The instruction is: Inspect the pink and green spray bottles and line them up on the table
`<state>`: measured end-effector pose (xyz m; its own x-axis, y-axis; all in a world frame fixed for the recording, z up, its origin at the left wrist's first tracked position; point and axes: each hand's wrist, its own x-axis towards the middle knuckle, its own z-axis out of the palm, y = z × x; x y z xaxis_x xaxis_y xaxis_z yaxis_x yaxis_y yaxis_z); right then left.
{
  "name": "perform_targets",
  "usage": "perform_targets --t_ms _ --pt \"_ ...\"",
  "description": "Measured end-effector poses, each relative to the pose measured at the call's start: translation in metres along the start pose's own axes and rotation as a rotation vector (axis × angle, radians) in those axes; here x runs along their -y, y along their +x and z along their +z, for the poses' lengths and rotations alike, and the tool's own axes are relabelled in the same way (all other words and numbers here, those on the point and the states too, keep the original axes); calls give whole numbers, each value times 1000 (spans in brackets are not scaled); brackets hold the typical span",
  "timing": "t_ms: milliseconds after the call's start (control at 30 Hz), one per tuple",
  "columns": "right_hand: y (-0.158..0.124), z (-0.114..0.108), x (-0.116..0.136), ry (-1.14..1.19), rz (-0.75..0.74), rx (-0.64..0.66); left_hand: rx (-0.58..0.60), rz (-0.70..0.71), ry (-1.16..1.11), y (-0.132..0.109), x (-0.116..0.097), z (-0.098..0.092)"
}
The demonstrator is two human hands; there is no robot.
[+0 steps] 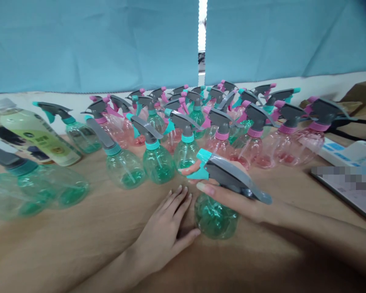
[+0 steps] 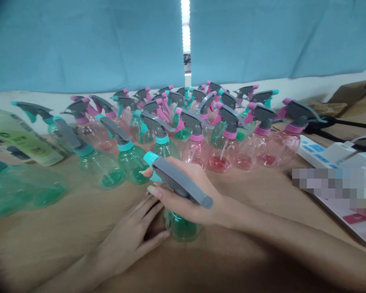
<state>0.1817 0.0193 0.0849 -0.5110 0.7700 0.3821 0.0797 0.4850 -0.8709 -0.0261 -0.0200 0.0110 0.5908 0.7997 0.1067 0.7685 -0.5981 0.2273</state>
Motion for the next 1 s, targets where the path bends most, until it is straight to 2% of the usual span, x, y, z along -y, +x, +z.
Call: perform_targets --t_ms 200,1000 --pt "1 1 0 12 49 11 15 -14 0 0 0 0" --pt "0 0 0 8 7 7 22 -6 -3 0 -1 -1"
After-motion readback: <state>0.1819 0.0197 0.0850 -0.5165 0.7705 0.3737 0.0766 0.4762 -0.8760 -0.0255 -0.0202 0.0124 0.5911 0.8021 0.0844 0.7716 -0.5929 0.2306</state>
